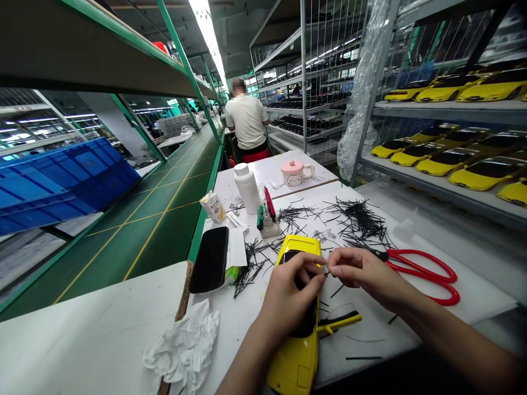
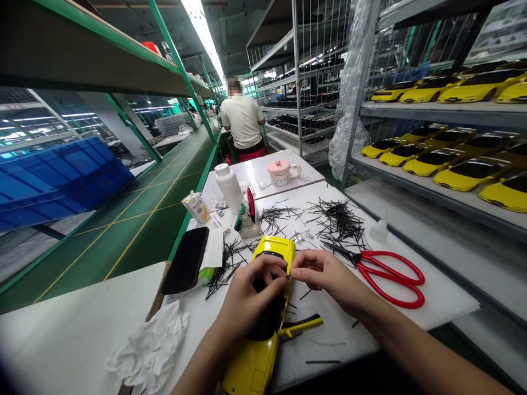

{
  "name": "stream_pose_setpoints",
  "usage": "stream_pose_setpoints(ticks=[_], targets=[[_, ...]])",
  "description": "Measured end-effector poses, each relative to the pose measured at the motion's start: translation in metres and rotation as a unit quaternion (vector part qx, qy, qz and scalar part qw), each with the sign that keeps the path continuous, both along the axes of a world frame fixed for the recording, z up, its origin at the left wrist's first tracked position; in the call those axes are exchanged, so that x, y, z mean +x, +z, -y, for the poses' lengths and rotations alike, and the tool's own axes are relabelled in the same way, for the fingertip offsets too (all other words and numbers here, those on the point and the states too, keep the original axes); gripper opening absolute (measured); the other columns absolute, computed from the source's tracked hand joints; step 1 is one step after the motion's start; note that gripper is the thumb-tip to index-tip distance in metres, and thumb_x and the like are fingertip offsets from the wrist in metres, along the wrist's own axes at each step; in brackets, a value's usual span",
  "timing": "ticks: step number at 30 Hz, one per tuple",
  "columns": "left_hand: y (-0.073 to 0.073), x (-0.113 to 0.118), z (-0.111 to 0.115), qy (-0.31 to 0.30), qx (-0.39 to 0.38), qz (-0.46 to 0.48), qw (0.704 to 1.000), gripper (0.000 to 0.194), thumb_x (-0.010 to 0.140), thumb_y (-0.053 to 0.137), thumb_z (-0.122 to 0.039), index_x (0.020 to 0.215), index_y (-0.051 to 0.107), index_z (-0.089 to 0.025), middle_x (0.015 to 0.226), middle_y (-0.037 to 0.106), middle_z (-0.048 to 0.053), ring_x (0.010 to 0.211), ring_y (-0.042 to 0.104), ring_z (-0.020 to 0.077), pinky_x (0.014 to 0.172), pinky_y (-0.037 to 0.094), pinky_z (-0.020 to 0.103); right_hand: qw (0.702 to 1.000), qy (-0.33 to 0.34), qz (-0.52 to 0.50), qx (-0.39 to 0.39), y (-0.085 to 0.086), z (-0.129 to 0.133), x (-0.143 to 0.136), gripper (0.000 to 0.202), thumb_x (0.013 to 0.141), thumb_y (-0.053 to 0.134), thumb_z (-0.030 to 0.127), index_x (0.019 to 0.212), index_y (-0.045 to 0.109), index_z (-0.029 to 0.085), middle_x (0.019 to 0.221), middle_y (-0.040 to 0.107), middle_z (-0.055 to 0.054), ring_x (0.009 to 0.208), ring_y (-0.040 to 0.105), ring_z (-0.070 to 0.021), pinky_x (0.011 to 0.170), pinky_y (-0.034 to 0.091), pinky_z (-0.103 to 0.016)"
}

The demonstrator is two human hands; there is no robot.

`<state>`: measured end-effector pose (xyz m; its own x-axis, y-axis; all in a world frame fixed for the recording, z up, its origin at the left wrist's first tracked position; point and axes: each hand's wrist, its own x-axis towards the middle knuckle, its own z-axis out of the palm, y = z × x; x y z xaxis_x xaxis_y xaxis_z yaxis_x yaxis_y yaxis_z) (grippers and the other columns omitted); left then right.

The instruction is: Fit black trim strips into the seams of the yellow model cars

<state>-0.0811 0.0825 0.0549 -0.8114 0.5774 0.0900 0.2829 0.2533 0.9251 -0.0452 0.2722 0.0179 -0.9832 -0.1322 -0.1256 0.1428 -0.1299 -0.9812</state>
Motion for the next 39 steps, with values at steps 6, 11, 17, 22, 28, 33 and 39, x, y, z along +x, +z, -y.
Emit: stream_pose_setpoints(ticks=[6,11,17,22,28,33,39], targets=[[0.0,0.0,0.0,-0.004,-0.003,0.0,1.0,0.019,0.084,0.062,-0.016,0.102,0.068,-0.019,0.08,0.07,-0.002,0.061,0.052,0.0094,0.064,0.042,0.021,1.0,0.007,0.002,0.003,0.0,0.001,-0.002,0.038,0.073,0.077,0.049,0.075,0.061,0.015,0.063,0.044,0.003,0.056,0.035,-0.0066,0.05,0.026,-0.02],[-0.001,0.0,0.0,-0.007,-0.002,0.006,1.0,0.018,0.084,0.064,-0.017,0.101,0.068,-0.019,0.079,0.07,-0.002,0.062,0.052,0.0096,0.063,0.041,0.02,1.0,0.013,-0.014,0.014,0.003,0.002,-0.001,0.039,0.073,0.077,0.049,0.075,0.058,0.015,0.064,0.045,0.003,0.058,0.036,-0.0072,0.051,0.028,-0.02],[-0.002,-0.001,0.0,-0.005,0.003,0.012,1.0,0.019,0.085,0.063,-0.017,0.103,0.067,-0.019,0.08,0.07,-0.001,0.063,0.054,0.0096,0.063,0.042,0.02,0.994,-0.004,-0.077,0.078,0.003,0.002,0.004,0.028,0.08,0.073,0.043,0.087,0.06,0.019,0.079,0.051,0.0,0.072,0.045,-0.012,0.063,0.036,-0.024],[-0.006,-0.002,0.0,-0.016,0.009,0.022,1.0,0.021,0.084,0.065,-0.017,0.104,0.064,-0.019,0.087,0.072,0.0,0.066,0.058,0.0095,0.065,0.045,0.02,0.958,-0.021,-0.169,0.231,0.004,0.004,0.011,0.016,0.091,0.059,0.033,0.083,0.06,0.019,0.076,0.051,0.001,0.064,0.042,-0.0111,0.06,0.035,-0.024],[-0.008,-0.002,0.001,-0.021,0.036,0.027,0.999,0.015,0.084,0.063,-0.016,0.098,0.059,-0.017,0.092,0.069,0.003,0.084,0.066,0.0139,0.079,0.052,0.024,0.921,-0.032,-0.268,0.282,0.008,0.008,0.016,0.011,0.092,0.056,0.019,0.082,0.06,0.02,0.079,0.056,0.0,0.069,0.047,-0.0111,0.063,0.039,-0.024],[-0.006,-0.002,0.001,-0.023,0.02,0.011,0.999,0.009,0.081,0.063,-0.012,0.087,0.059,-0.018,0.085,0.066,0.0,0.078,0.062,0.0119,0.072,0.048,0.021,0.923,-0.039,-0.265,0.275,0.008,0.008,0.021,0.012,0.095,0.055,0.022,0.083,0.058,0.021,0.078,0.054,0.002,0.068,0.047,-0.0105,0.063,0.04,-0.022],[-0.004,-0.001,0.001,-0.022,-0.002,0.003,1.0,0.014,0.078,0.059,-0.006,0.085,0.059,-0.018,0.082,0.064,-0.002,0.075,0.06,0.0108,0.07,0.046,0.02,0.936,-0.038,-0.204,0.283,0.01,0.003,0.024,0.012,0.096,0.053,0.028,0.087,0.057,0.022,0.081,0.054,0.001,0.072,0.049,-0.0114,0.065,0.041,-0.023]])
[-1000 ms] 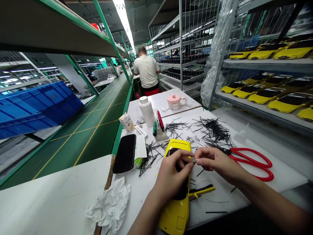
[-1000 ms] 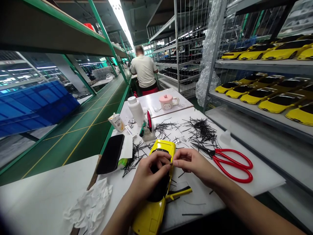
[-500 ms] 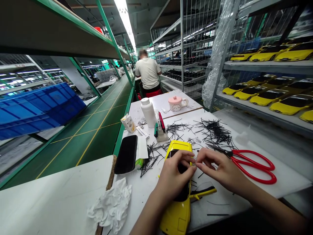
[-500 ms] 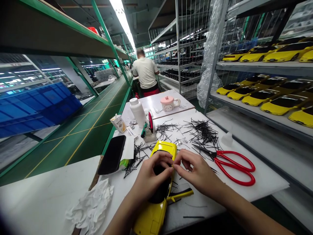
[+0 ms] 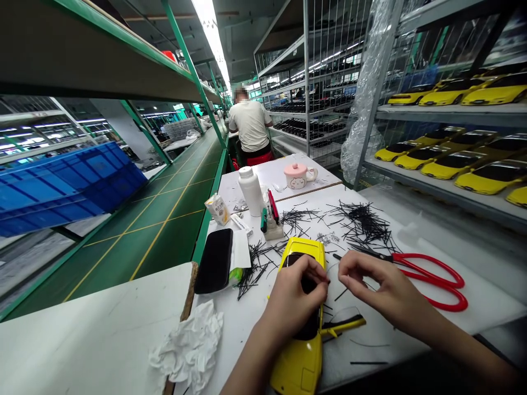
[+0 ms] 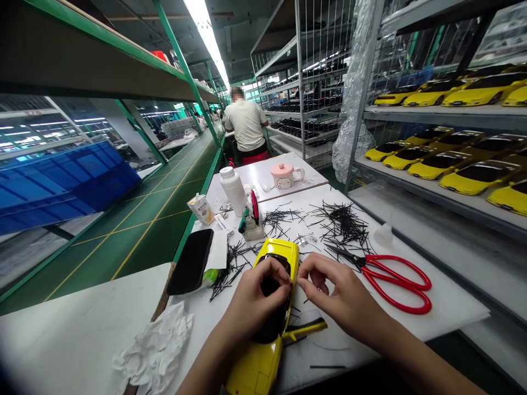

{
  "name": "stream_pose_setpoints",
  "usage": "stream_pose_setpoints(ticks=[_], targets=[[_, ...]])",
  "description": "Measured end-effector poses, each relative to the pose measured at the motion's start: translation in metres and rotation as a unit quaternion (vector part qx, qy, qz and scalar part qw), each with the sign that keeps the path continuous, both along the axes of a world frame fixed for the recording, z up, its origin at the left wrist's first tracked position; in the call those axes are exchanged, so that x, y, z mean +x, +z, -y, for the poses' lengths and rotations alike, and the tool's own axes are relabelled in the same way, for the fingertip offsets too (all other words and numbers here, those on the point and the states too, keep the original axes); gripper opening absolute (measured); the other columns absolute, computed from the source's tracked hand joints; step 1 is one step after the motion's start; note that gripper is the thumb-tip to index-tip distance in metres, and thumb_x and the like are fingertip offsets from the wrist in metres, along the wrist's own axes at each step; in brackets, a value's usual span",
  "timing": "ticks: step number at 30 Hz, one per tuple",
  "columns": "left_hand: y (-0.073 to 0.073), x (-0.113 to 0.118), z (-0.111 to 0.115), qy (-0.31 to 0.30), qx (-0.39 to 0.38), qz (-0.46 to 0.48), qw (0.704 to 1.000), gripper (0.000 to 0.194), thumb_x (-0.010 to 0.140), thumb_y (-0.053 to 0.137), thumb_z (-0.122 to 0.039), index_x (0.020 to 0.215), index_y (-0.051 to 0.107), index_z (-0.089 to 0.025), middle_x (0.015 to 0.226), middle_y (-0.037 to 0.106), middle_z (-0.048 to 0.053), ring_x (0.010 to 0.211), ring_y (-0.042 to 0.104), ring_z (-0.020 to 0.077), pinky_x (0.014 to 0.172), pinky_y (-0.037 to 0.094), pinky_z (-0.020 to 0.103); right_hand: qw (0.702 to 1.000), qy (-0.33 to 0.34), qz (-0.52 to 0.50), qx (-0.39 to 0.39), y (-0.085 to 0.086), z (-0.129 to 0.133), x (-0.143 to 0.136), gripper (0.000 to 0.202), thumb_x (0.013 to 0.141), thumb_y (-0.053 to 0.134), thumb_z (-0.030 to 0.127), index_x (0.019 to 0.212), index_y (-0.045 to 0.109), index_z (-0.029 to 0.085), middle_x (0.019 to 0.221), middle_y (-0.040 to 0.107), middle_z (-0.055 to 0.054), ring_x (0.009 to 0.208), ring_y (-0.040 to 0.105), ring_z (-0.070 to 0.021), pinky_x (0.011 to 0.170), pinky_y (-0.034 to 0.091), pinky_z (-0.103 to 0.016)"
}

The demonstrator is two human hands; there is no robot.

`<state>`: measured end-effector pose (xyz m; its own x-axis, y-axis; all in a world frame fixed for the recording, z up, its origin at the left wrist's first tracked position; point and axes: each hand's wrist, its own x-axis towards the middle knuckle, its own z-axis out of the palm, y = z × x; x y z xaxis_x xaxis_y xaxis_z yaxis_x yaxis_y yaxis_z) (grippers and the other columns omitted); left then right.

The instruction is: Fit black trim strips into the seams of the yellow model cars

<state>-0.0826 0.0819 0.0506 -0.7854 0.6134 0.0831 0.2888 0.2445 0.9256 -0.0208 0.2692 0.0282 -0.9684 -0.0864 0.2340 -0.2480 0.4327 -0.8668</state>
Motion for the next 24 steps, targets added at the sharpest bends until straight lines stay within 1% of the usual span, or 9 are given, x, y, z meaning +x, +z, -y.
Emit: stream_pose_setpoints(ticks=[4,7,9,12,16,18,21,24], targets=[[-0.0001,0.0003,0.0008,-0.003,0.0,0.0,1.0,0.009,0.081,0.06,-0.01,0.084,0.056,-0.018,0.082,0.064,-0.002,0.076,0.061,0.011,0.071,0.046,0.02,0.999,0.009,-0.016,0.048,-0.002,0.0035,-0.0032,0.007,0.094,0.056,0.027,0.094,0.06,0.021,0.08,0.055,0.001,0.069,0.048,-0.0114,0.063,0.04,-0.024],[-0.0002,0.0007,0.001,-0.008,-0.003,-0.002,1.0,0.012,0.08,0.062,-0.011,0.081,0.053,-0.019,0.082,0.064,-0.002,0.076,0.06,0.011,0.07,0.045,0.02,0.997,0.028,-0.045,0.05,-0.004,0.0073,-0.0041,0.01,0.096,0.051,0.024,0.091,0.059,0.02,0.084,0.056,-0.001,0.071,0.048,-0.0117,0.064,0.04,-0.024],[0.0,0.0013,0.0008,-0.011,-0.008,-0.008,1.0,0.013,0.079,0.063,-0.012,0.081,0.052,-0.019,0.082,0.064,-0.003,0.075,0.059,0.0111,0.069,0.043,0.02,0.997,0.029,-0.056,0.041,-0.0038,0.0089,-0.0034,0.012,0.097,0.049,0.024,0.089,0.058,0.02,0.083,0.055,-0.001,0.071,0.048,-0.0117,0.062,0.039,-0.024],[0.0004,0.002,0.0005,-0.009,-0.016,-0.023,1.0,0.012,0.08,0.063,-0.014,0.081,0.052,-0.02,0.082,0.064,-0.003,0.076,0.058,0.0119,0.07,0.042,0.022,0.999,0.032,-0.042,0.015,-0.0014,0.0095,-0.0018,0.013,0.098,0.05,0.027,0.089,0.057,0.021,0.082,0.053,0.0,0.071,0.048,-0.0116,0.062,0.039,-0.024],[-0.0002,0.001,0.0006,0.007,-0.036,-0.044,0.998,0.013,0.078,0.062,-0.01,0.077,0.053,-0.02,0.084,0.066,-0.002,0.084,0.059,0.0158,0.078,0.041,0.026,0.999,0.028,0.001,-0.036,0.0023,0.0073,-0.0002,0.019,0.1,0.048,0.034,0.087,0.054,0.022,0.083,0.053,0.0,0.076,0.051,-0.0125,0.068,0.042,-0.024],[-0.001,0.0002,0.0007,0.012,-0.044,-0.052,0.998,0.014,0.076,0.062,-0.009,0.076,0.055,-0.02,0.084,0.066,-0.001,0.087,0.058,0.0174,0.081,0.04,0.028,0.999,0.023,0.015,-0.045,0.0028,0.0056,0.0,0.022,0.101,0.046,0.037,0.087,0.053,0.022,0.084,0.053,0.0,0.078,0.052,-0.0131,0.069,0.042,-0.025],[-0.0022,0.0001,0.0005,0.011,-0.048,-0.055,0.997,0.015,0.075,0.064,-0.01,0.076,0.054,-0.021,0.084,0.067,-0.002,0.087,0.059,0.0177,0.082,0.04,0.029,0.999,0.028,0.023,-0.004,0.0013,0.0049,-0.0009,0.019,0.1,0.048,0.038,0.092,0.055,0.022,0.086,0.053,0.0,0.076,0.049,-0.0133,0.066,0.04,-0.026],[-0.0023,0.0011,0.0001,0.016,-0.05,-0.057,0.997,0.017,0.076,0.065,-0.012,0.075,0.051,-0.021,0.082,0.067,-0.002,0.083,0.058,0.0173,0.08,0.04,0.029,0.998,0.053,0.021,0.031,-0.0013,0.0072,-0.0021,0.019,0.101,0.046,0.035,0.093,0.055,0.021,0.087,0.053,-0.001,0.076,0.048,-0.0132,0.067,0.039,-0.026]])
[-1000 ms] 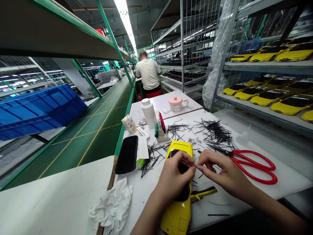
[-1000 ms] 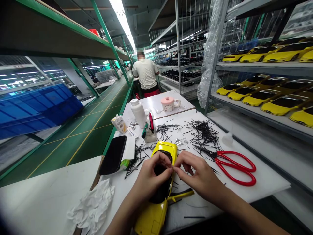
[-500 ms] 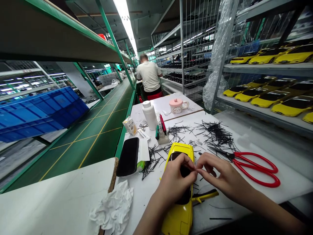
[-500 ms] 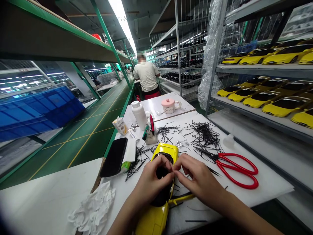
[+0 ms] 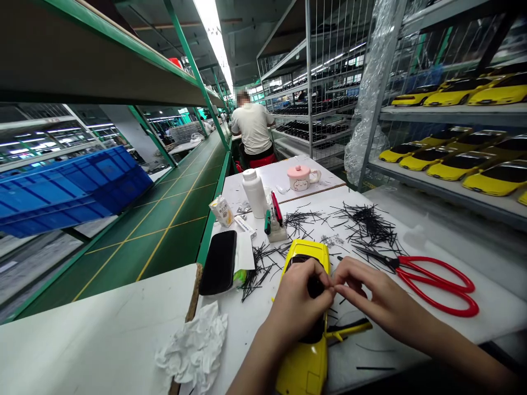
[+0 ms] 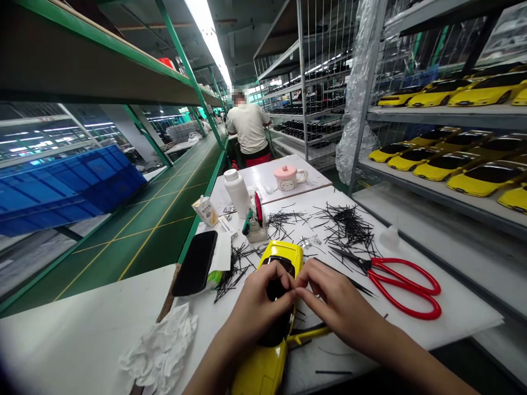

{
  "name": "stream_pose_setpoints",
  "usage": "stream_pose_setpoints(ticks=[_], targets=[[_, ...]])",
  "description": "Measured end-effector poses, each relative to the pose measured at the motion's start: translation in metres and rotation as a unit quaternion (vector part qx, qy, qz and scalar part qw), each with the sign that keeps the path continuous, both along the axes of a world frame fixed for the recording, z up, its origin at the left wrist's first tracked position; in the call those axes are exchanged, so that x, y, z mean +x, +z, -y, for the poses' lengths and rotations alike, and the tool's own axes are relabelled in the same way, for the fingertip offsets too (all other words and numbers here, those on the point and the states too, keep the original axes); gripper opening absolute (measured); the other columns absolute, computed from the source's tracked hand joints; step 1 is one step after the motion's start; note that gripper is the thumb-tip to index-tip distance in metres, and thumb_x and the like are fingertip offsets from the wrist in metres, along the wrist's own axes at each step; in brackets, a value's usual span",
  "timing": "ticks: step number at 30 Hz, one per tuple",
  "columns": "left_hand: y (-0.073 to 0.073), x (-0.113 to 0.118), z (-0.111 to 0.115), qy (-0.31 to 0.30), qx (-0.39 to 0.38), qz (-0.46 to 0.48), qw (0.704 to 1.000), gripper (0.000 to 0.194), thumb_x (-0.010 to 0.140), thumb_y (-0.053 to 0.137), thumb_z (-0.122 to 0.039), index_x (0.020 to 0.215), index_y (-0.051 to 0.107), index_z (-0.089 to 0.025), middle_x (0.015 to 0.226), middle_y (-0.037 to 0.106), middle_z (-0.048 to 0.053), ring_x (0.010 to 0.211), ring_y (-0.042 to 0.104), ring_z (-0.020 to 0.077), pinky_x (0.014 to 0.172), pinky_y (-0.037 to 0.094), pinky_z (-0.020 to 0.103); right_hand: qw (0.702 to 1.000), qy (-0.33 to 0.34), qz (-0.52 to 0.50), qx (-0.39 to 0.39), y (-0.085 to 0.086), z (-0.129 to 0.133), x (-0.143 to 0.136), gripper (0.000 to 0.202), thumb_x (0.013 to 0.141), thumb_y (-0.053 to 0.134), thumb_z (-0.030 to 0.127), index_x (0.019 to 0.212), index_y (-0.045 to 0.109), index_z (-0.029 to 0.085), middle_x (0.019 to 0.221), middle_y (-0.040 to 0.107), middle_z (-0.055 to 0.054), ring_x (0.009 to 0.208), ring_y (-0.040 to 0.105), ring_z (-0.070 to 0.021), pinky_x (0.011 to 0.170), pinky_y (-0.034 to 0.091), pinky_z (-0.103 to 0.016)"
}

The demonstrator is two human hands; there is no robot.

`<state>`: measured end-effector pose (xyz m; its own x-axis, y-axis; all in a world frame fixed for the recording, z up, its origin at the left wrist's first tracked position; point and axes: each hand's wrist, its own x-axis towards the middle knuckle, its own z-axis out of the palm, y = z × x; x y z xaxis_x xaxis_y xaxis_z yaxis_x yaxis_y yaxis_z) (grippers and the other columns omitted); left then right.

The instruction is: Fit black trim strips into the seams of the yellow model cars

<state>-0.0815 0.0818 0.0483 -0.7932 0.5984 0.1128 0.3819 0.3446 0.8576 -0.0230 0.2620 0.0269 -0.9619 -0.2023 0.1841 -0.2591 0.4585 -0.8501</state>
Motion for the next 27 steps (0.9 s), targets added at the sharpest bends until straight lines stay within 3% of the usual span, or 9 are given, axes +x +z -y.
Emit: stream_pose_setpoints(ticks=[7,14,21,24,27], targets=[[0.002,-0.001,0.001,0.005,-0.028,-0.028,0.999,0.023,0.073,0.063,-0.007,0.071,0.044,-0.02,0.084,0.07,-0.004,0.086,0.057,0.0178,0.087,0.037,0.033,0.999,-0.006,-0.002,-0.047,0.006,0.001,0.003,0.022,0.102,0.042,0.035,0.087,0.05,0.022,0.084,0.05,0.0,0.077,0.048,-0.013,0.07,0.04,-0.025],[0.001,-0.003,0.003,-0.008,-0.066,-0.057,0.996,0.024,0.069,0.057,-0.002,0.081,0.049,-0.022,0.097,0.067,0.0,0.101,0.052,0.0218,0.09,0.038,0.034,0.995,-0.014,0.025,-0.099,0.013,-0.005,0.01,0.024,0.1,0.046,0.04,0.086,0.051,0.022,0.086,0.051,-0.001,0.08,0.049,-0.0136,0.072,0.042,-0.023],[-0.001,-0.005,0.004,-0.014,-0.094,-0.07,0.993,0.018,0.074,0.058,-0.004,0.079,0.056,-0.021,0.09,0.064,0.001,0.097,0.054,0.0221,0.089,0.039,0.035,0.992,-0.024,0.035,-0.118,0.006,-0.007,0.008,0.022,0.1,0.047,0.041,0.089,0.053,0.022,0.085,0.052,0.0,0.077,0.049,-0.013,0.069,0.043,-0.023],[-0.002,-0.005,0.003,-0.011,-0.096,-0.07,0.993,0.017,0.075,0.058,-0.005,0.078,0.054,-0.021,0.089,0.064,0.001,0.095,0.054,0.0217,0.085,0.04,0.033,0.998,-0.028,0.024,-0.052,-0.001,-0.008,0.001,0.014,0.097,0.053,0.035,0.104,0.054,0.023,0.093,0.056,-0.001,0.082,0.053,-0.0138,0.074,0.045,-0.024],[-0.003,-0.005,0.003,-0.006,-0.098,-0.068,0.993,0.017,0.075,0.06,-0.006,0.078,0.052,-0.021,0.088,0.064,0.001,0.093,0.055,0.0218,0.082,0.04,0.032,0.999,-0.007,0.015,0.05,-0.008,-0.007,-0.007,0.015,0.09,0.059,0.028,0.103,0.058,0.022,0.091,0.059,-0.001,0.078,0.055,-0.0142,0.071,0.045,-0.025]])
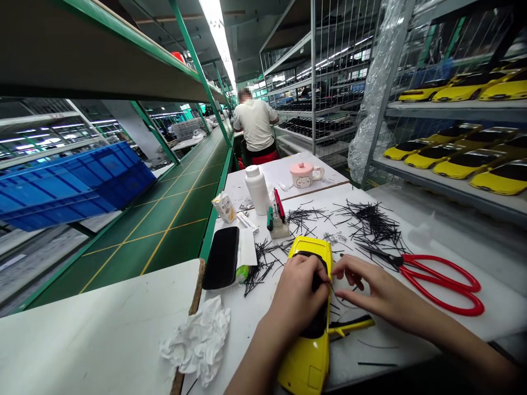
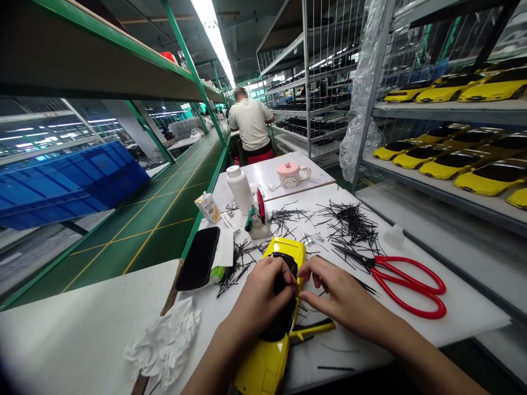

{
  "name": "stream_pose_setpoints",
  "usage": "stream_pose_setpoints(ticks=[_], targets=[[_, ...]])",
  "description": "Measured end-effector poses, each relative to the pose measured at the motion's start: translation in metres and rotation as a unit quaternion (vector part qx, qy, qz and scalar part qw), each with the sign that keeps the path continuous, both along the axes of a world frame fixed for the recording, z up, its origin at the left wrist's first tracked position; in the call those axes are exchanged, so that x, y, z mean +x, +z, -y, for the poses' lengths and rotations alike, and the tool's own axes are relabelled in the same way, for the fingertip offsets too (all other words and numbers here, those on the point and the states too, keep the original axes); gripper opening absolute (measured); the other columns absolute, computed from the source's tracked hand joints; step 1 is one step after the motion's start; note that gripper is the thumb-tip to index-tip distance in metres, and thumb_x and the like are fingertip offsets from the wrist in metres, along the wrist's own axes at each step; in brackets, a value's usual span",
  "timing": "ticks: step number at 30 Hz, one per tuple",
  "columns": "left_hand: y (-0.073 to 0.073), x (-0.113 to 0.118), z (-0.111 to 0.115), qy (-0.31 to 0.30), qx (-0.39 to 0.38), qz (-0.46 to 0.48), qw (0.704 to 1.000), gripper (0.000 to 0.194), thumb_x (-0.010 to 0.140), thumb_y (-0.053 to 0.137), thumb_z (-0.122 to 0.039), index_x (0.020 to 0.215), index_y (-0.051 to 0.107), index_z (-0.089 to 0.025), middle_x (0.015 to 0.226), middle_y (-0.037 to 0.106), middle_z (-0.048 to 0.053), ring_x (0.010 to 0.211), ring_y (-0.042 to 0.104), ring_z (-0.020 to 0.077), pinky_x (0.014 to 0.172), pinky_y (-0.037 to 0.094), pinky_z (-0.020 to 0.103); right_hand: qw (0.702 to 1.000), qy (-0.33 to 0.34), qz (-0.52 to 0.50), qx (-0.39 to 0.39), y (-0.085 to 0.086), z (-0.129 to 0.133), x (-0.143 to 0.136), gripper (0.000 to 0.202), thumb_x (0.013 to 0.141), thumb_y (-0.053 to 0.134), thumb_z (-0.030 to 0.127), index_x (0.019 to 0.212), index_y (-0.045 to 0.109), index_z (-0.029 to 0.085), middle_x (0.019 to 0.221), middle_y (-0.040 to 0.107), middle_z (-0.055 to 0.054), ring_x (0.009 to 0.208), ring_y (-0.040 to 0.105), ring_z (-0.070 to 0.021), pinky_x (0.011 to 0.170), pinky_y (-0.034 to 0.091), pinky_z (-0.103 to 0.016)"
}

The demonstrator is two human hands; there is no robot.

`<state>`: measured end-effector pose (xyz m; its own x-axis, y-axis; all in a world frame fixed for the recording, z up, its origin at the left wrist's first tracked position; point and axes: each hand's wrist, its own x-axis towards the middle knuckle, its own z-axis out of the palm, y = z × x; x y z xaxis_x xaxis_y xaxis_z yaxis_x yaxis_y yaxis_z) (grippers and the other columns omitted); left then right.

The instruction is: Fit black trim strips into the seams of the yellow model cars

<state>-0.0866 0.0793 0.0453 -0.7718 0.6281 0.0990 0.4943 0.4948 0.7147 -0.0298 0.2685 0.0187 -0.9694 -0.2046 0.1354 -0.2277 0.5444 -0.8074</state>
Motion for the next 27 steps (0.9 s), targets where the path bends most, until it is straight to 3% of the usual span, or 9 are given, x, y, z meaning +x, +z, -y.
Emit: stream_pose_setpoints(ticks=[5,13,20,23,27], targets=[[0.0,0.0,0.0,0.006,-0.005,-0.003,1.0,0.017,0.075,0.061,-0.007,0.076,0.051,-0.021,0.088,0.064,0.002,0.094,0.055,0.0225,0.082,0.041,0.033,0.997,0.0,-0.064,0.046,-0.006,0.008,-0.006,0.004,0.09,0.056,0.022,0.09,0.059,0.02,0.083,0.061,-0.003,0.074,0.056,-0.0152,0.067,0.045,-0.026],[-0.001,0.0,-0.001,-0.004,-0.015,-0.011,1.0,0.016,0.075,0.06,-0.007,0.078,0.053,-0.021,0.09,0.065,0.002,0.095,0.056,0.0228,0.084,0.041,0.034,0.991,0.003,-0.129,0.019,-0.013,0.01,-0.004,0.019,0.098,0.046,0.027,0.088,0.06,0.019,0.082,0.065,-0.005,0.075,0.058,-0.0157,0.066,0.047,-0.027],[-0.003,0.0,-0.002,-0.01,-0.028,-0.027,0.999,0.019,0.073,0.055,-0.007,0.084,0.051,-0.021,0.094,0.062,0.003,0.094,0.054,0.023,0.084,0.04,0.035,0.999,0.0,-0.039,0.002,-0.007,-0.001,0.004,0.021,0.099,0.048,0.034,0.095,0.064,0.021,0.094,0.068,-0.005,0.087,0.064,-0.0177,0.077,0.051,-0.029],[-0.003,0.001,-0.001,-0.011,-0.033,-0.033,0.999,0.019,0.074,0.055,-0.006,0.085,0.05,-0.021,0.095,0.062,0.003,0.094,0.054,0.0227,0.084,0.04,0.035,1.0,0.001,-0.029,-0.006,-0.005,-0.004,0.004,0.022,0.099,0.048,0.035,0.099,0.066,0.022,0.103,0.069,-0.006,0.095,0.065,-0.0192,0.085,0.052,-0.031],[-0.003,0.001,-0.001,-0.014,-0.041,-0.04,0.998,0.019,0.074,0.056,-0.008,0.087,0.05,-0.021,0.095,0.062,0.003,0.095,0.053,0.0231,0.083,0.041,0.034,0.999,-0.013,-0.032,-0.012,-0.007,-0.003,0.003,0.022,0.097,0.052,0.035,0.1,0.069,0.022,0.103,0.07,-0.007,0.094,0.066,-0.0202,0.083,0.054,-0.033]])
